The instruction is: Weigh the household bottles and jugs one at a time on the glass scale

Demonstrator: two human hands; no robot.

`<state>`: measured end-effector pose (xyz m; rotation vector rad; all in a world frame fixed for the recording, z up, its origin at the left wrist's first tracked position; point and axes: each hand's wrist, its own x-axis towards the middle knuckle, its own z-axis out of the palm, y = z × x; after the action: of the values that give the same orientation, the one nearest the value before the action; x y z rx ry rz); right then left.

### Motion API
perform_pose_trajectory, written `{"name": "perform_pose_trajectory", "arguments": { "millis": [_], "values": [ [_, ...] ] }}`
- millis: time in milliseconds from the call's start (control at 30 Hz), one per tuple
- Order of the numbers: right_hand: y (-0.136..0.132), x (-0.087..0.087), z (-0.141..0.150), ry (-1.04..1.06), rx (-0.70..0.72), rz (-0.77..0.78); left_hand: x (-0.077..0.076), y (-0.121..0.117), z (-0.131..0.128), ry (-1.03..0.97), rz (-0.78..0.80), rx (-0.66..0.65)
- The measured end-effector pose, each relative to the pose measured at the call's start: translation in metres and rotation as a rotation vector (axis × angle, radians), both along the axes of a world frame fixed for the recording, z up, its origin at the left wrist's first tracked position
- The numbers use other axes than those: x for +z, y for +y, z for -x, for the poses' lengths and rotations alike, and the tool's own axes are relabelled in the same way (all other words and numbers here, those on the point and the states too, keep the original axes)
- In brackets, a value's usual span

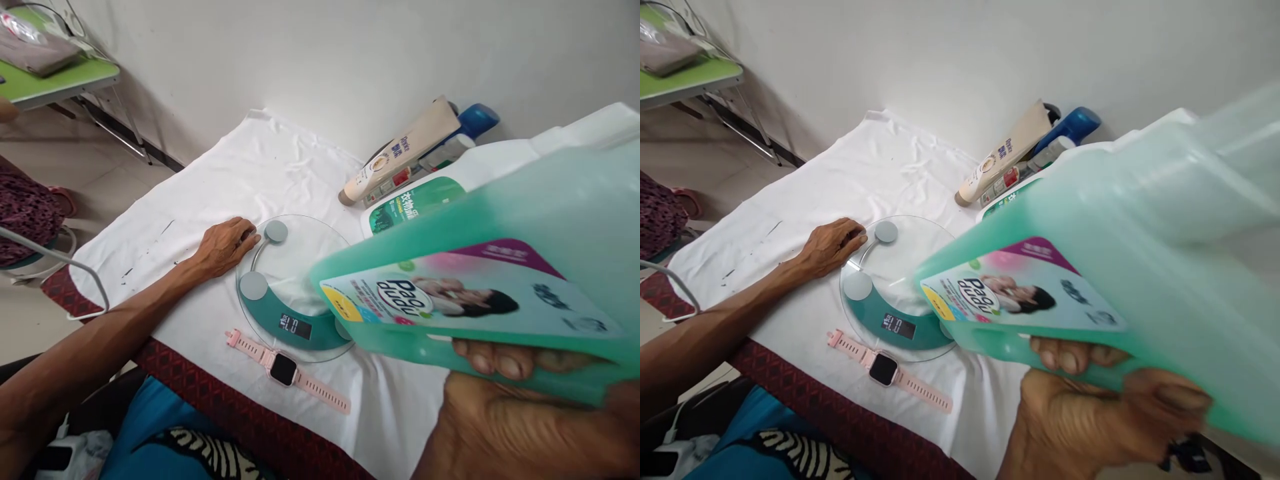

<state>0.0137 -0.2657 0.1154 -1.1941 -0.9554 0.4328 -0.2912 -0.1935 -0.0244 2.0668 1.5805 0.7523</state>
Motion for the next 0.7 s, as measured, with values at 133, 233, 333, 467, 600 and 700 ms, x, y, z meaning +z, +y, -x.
{"name": "perform_pose_trajectory", "arguments": {
  "millis": [133, 233, 333, 467, 600, 700],
  "values": [
    [0.017, -0.007, 0.022, 0.035, 0.108, 0.007, 0.001, 0.0, 0.0, 0.016, 0.005, -0.006],
    [0.028, -0.013, 0.032, 0.104, 0.062, -0.005, 0.002, 0.001, -0.001, 0.033, -0.001, -0.012],
    [0.036, -0.02, 0.038, 0.128, 0.082, -0.042, 0.002, 0.001, -0.001, 0.028, -0.015, -0.01],
    [0.042, -0.029, 0.039, 0.088, 0.151, -0.106, 0.0, 0.0, 0.0, 0.023, -0.011, -0.009],
    [0.045, -0.035, 0.031, -0.021, 0.169, -0.122, 0.001, 0.0, 0.0, 0.017, -0.013, -0.015],
    [0.041, -0.044, 0.011, -0.188, 0.072, -0.195, 0.002, 0.001, 0.001, 0.028, -0.016, -0.012]
  ]
}}
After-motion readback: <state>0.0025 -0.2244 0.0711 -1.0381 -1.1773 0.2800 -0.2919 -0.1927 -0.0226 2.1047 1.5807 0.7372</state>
